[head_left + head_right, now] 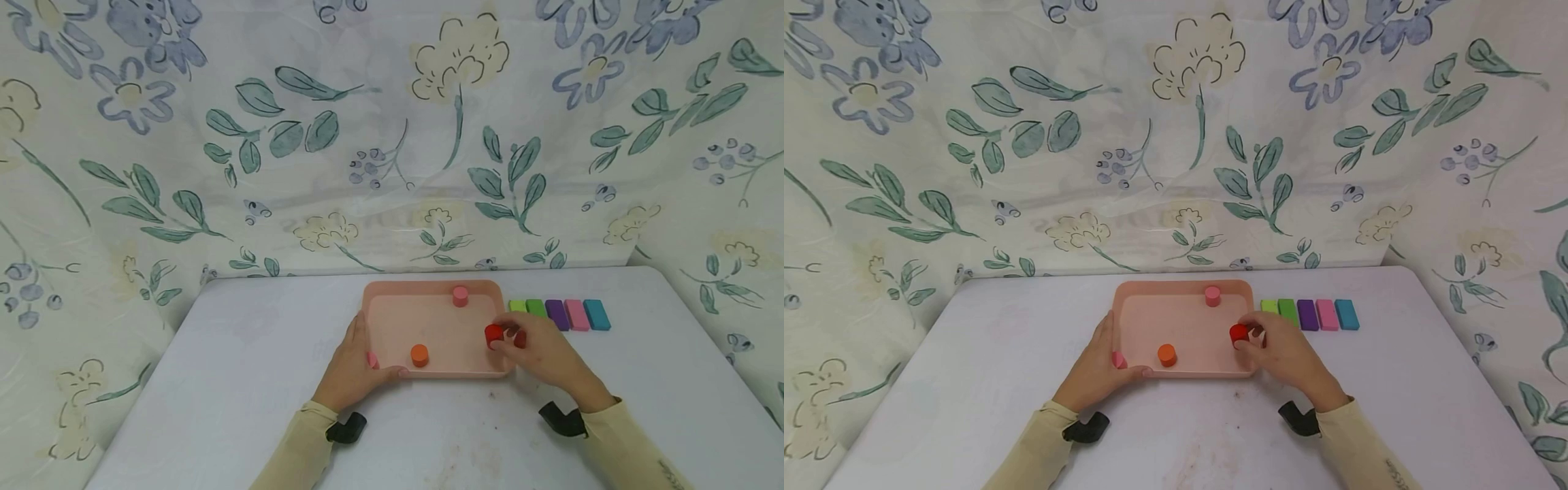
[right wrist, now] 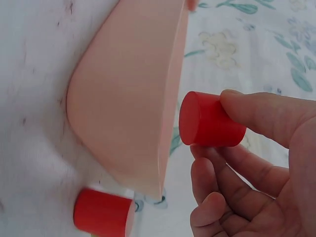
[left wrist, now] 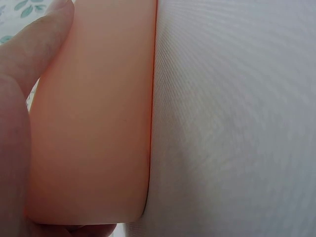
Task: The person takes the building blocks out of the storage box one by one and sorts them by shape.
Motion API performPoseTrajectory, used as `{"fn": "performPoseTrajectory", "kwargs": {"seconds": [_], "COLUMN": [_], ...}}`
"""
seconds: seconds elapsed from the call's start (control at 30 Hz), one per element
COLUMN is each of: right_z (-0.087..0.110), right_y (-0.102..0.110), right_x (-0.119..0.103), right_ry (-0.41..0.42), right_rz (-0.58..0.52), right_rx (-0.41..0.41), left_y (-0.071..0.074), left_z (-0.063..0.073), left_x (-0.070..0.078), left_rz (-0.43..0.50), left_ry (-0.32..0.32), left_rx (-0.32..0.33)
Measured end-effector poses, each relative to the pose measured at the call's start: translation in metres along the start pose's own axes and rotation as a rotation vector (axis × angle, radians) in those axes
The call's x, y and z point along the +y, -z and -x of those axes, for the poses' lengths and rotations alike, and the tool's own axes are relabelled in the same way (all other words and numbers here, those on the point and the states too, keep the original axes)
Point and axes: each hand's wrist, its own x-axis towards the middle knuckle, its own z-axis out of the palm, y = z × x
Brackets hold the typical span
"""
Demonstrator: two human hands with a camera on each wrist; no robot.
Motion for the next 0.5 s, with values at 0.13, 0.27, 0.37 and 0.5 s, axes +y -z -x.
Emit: {"fn": "performPoseTrajectory", "kwargs": {"seconds": [0.13, 0.27, 0.37, 0.5], "right_z": [0.003, 0.006, 0.008, 0.01], "right_y": [0.006, 0.013, 0.017, 0.021], "right_x": [0.004, 0.007, 0.009, 0.011], "right_ry": [-0.024, -0.05, -0.063, -0.081], "right_rz": [0.004, -0.002, 0.012, 0.037], "right_rx": [0.019, 0.031, 0.042, 0.049], "left_y": [-0.001, -0.001, -0.001, -0.001], "left_z": [-0.001, -0.001, 0.0, 0.0], "left_x": [0.0, -0.001, -0.001, -0.001], "left_rz": [0.003, -0.001, 0.002, 0.003], "left_ry": [0.003, 0.008, 0.007, -0.001], "left_rx": [0.002, 0.0, 0.0, 0.003]}}
